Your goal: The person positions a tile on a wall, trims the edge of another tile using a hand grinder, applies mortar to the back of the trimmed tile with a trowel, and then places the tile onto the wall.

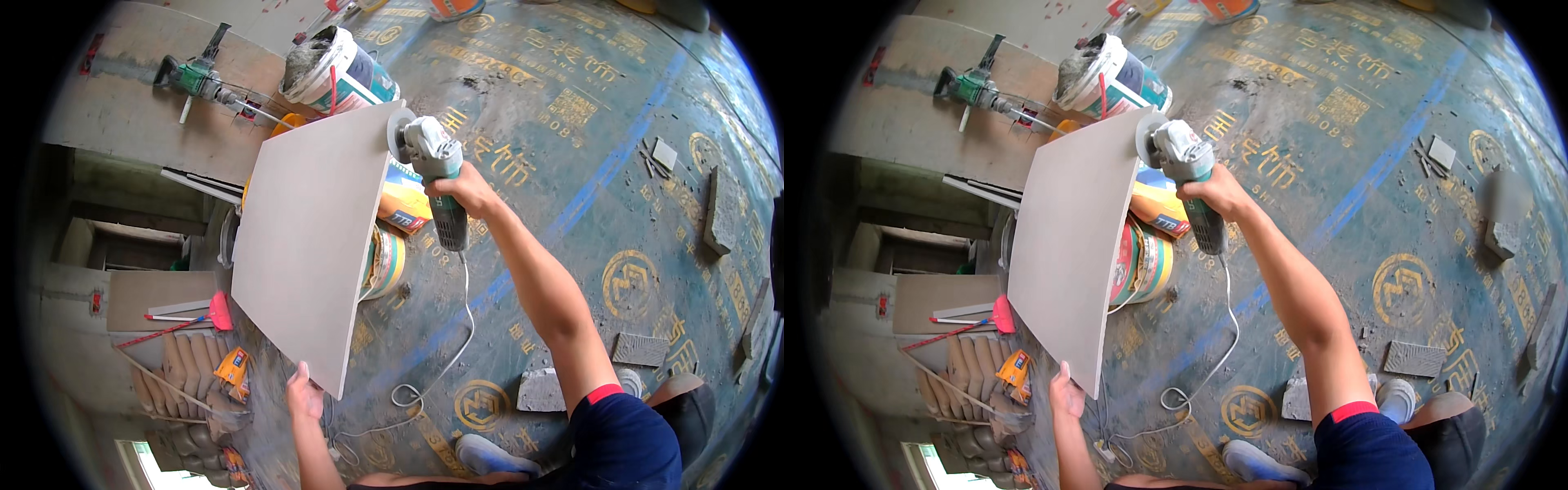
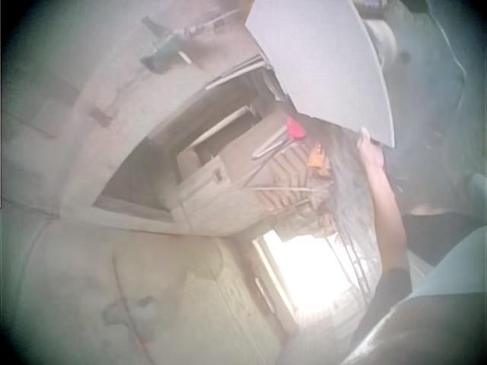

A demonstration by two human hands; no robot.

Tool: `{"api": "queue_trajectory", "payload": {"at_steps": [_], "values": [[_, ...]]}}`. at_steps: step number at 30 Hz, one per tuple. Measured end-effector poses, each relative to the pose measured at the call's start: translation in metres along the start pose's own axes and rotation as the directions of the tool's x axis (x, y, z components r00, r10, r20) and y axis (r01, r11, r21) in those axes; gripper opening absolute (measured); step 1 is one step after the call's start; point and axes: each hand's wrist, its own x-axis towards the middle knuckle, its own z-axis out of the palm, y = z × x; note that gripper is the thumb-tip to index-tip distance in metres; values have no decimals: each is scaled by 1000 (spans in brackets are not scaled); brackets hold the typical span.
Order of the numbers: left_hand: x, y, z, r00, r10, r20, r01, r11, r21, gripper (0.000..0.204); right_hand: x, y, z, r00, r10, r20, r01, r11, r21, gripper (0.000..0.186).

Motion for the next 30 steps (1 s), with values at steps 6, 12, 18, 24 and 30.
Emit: {"api": "queue_trajectory", "payload": {"at_steps": [6, 12, 18, 24, 30], "values": [[3, 0, 0, 999, 3, 35, -2, 1000, -20, 45, 15, -12, -9, 999, 29, -29, -27, 998, 63, 30], [-1, 2, 0, 999, 2, 36, -1, 999, -34, 45, 2, -5, 3, 1000, -28, 13, 29, 1000, -8, 40], [0, 3, 2, 998, -16, 61, 15, 1000, 15, 44, 10, -14, -9, 997, 71, -29, -68, 992, 102, 38], [0, -2, 3, 999, 20, 28, -20, 1000, 10, 45, -46, 26, 5, 990, 113, 90, -123, 985, 124, 45], [3, -36, -38, 998, -26, -50, 16, 981, -191, 35, -166, 73, 56, 874, 446, 194, -462, 637, 617, 44]]}}
